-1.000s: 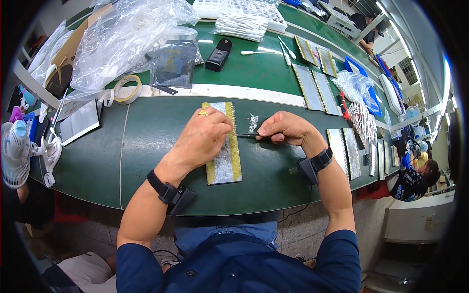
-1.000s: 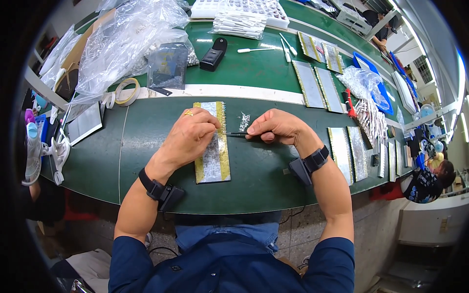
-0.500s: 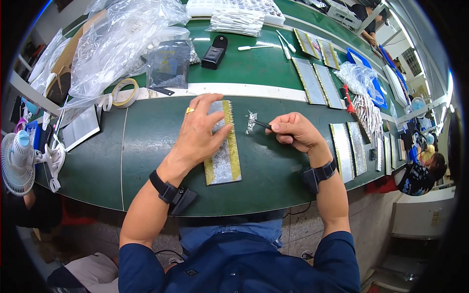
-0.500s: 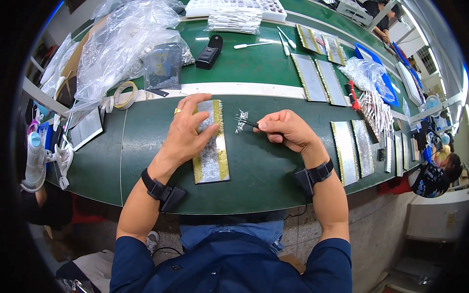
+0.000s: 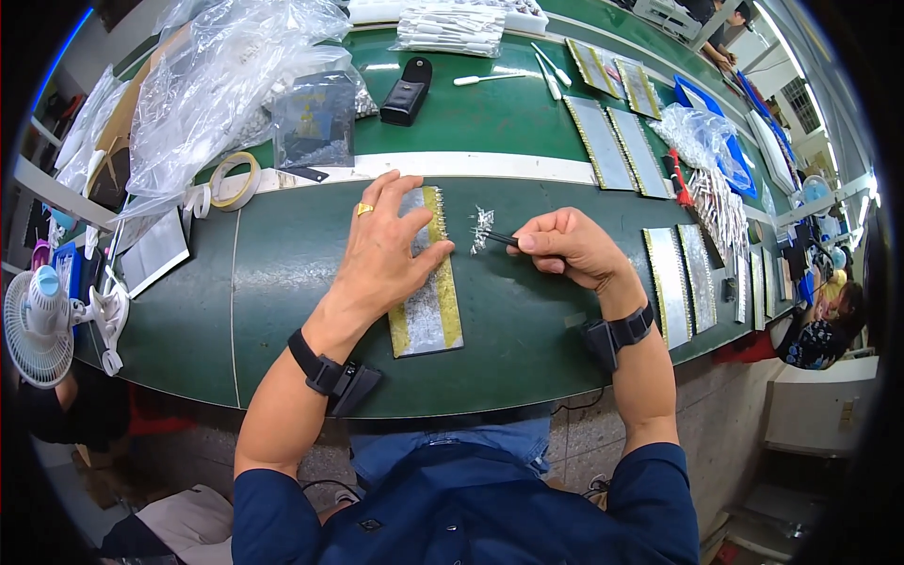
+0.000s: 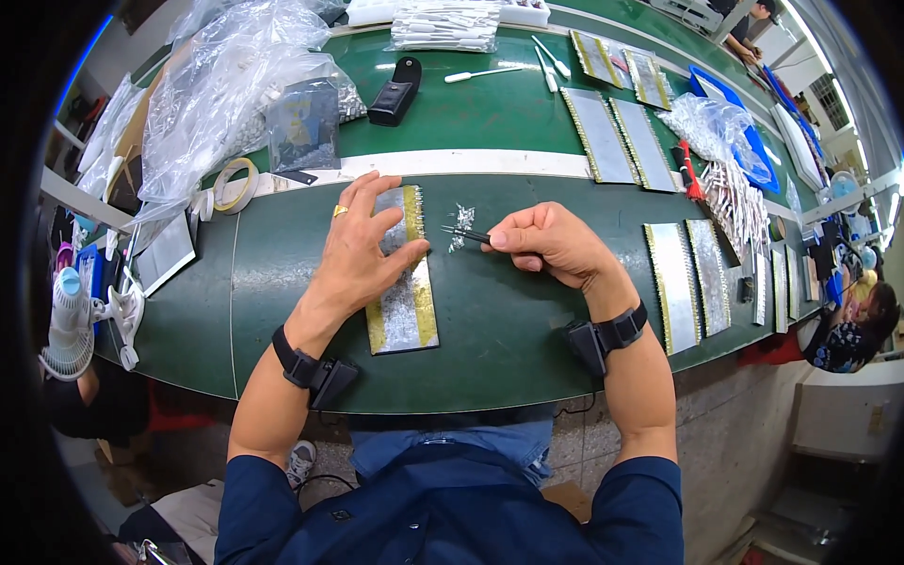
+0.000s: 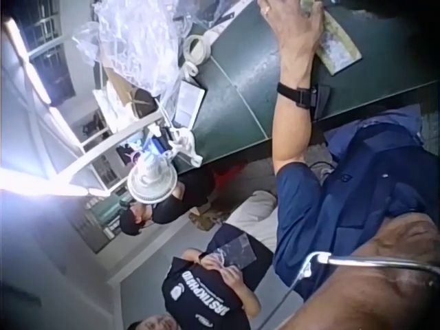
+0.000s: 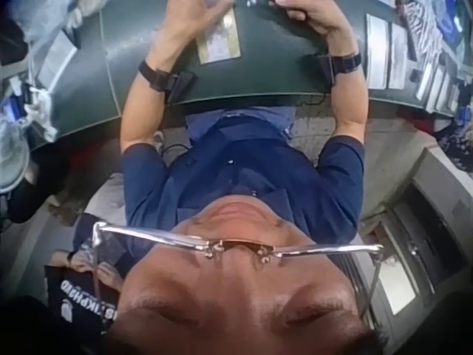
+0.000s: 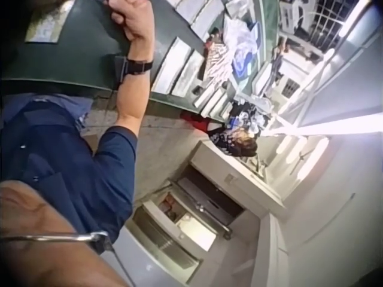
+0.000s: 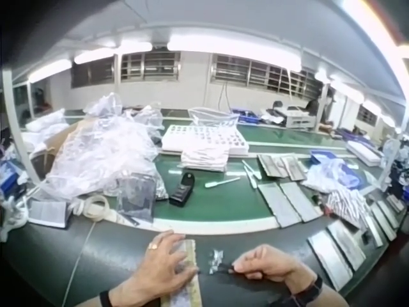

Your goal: The person picks up a small component by hand and places it onto a circuit board, then uses tweezers to pick up several tiny components and place them onto the board's pins.

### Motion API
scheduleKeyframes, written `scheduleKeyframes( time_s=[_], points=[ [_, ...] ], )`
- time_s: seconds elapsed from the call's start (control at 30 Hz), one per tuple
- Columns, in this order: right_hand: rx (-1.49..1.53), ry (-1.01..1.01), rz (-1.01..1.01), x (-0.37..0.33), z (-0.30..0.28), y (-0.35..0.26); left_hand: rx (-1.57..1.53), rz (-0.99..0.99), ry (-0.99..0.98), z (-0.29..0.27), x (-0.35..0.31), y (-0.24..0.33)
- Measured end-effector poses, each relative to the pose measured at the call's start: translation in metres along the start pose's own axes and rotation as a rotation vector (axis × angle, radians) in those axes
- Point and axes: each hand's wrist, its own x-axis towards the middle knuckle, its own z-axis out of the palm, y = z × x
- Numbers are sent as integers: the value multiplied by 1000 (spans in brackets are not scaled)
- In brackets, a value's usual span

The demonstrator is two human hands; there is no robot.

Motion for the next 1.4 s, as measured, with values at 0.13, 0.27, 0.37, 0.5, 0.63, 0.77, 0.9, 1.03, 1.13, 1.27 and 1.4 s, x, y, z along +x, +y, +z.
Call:
scheduleKeyframes(
  time_s=[0.13,0.27,0.37,0.5,0.63,0.77,0.9,1.03,1.13,1.27,1.4],
  points=[
    [-1,0,-3,0,-4,2,-21,7,-12,-1,4,3],
    [58,-22,-24,-1,-10,2,-24,26,97,-7,7,2],
    [33,31,-88,-3,-11,2,-60,31,157,-13,10,5],
    [-48,164,-225,-9,-15,3,-204,19,240,-14,8,8],
    [-364,329,-334,-14,-15,8,-347,-129,188,-18,1,10],
    [-741,460,-327,-19,0,-4,-437,-207,169,-17,0,11],
    [-878,500,-323,-19,1,-5,-374,-163,177,-15,1,9],
    [-977,490,-340,-18,7,-11,-337,-143,163,-15,3,7],
    [-1045,467,-365,-15,17,-22,-337,-138,155,-17,3,7],
    [-1116,427,-437,-5,22,-26,-325,-117,147,-18,3,8],
    [-1165,400,-446,-2,25,-28,-304,-107,138,-18,1,5]
  ],
)
